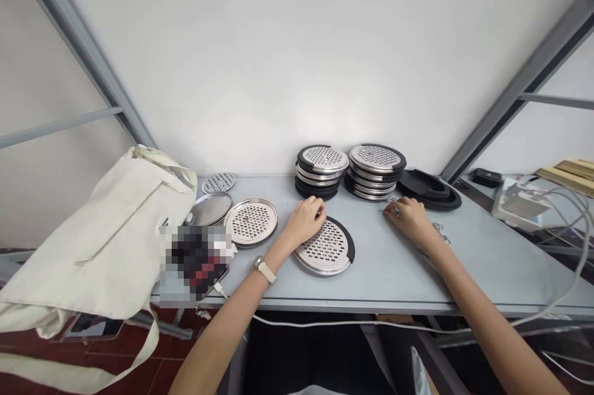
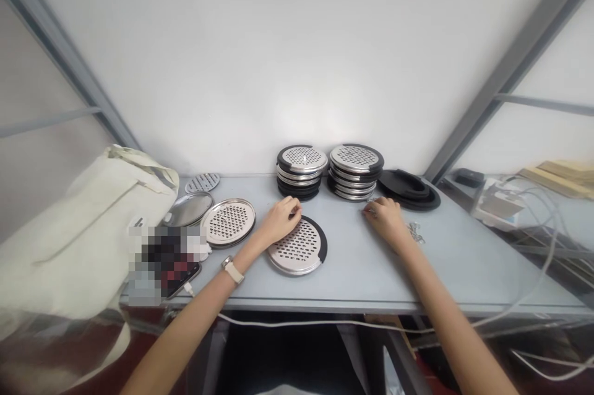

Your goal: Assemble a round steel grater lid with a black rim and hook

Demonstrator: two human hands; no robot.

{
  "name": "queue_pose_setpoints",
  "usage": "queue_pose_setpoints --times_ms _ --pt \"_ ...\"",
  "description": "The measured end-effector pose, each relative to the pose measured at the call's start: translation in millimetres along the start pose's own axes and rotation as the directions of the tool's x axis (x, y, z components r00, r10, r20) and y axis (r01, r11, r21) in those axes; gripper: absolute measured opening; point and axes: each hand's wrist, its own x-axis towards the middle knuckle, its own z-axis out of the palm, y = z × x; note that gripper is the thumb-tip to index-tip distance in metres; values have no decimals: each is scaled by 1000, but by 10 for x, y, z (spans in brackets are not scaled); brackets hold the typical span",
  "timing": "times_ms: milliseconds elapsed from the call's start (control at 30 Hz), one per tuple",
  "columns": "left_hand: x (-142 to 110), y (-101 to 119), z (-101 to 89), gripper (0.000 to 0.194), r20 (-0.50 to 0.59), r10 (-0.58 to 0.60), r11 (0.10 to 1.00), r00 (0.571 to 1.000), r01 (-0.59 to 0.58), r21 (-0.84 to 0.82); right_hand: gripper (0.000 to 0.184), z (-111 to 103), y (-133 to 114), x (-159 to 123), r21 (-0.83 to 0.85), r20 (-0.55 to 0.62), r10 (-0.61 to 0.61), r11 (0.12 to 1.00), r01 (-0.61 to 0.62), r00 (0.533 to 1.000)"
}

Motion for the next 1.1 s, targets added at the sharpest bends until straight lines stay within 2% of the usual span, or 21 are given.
queue_pose_setpoints --times_ms 133,267,367,467,633,733,833,933,1000,1100 --pt "93 -112 87 15 -16 -25 1000 1000 25 1 23 -11 -62 12 25 0 7 1000 -7 1000" --pt "47 -143 103 21 -21 -59 998 998 59 13 21 -132 -202 -4 97 -155 -15 995 31 988" --pt "29 -145 102 25 -38 -92 996 995 93 19 14 -243 -393 -34 232 -232 38 973 17 972" --pt "35 -150 98 25 -43 -108 994 993 109 12 13 -294 -646 -126 375 -159 63 927 2 985" --pt "44 -170 102 22 -24 -125 992 992 125 -26 24 -299 -1087 -404 473 43 -79 879 50 996" --pt "51 -191 120 22 -19 -142 988 990 141 -63 33 -349 -1281 -547 490 70 -140 868 88 988" --pt "66 -226 144 20 -14 -155 981 988 153 -118 50 -413 -1396 -621 509 168 -248 851 132 954" --pt "84 -269 164 20 -10 -166 969 986 162 -188 60 -433 -1445 -635 517 237 -277 847 121 931" --pt "94 -291 168 21 -10 -173 956 985 165 -244 59 -433 -1455 -612 559 231 -285 821 113 930" --pt "109 -292 153 21 -9 -178 923 984 164 -349 47 -484 -1452 -515 628 169 -276 770 113 946"
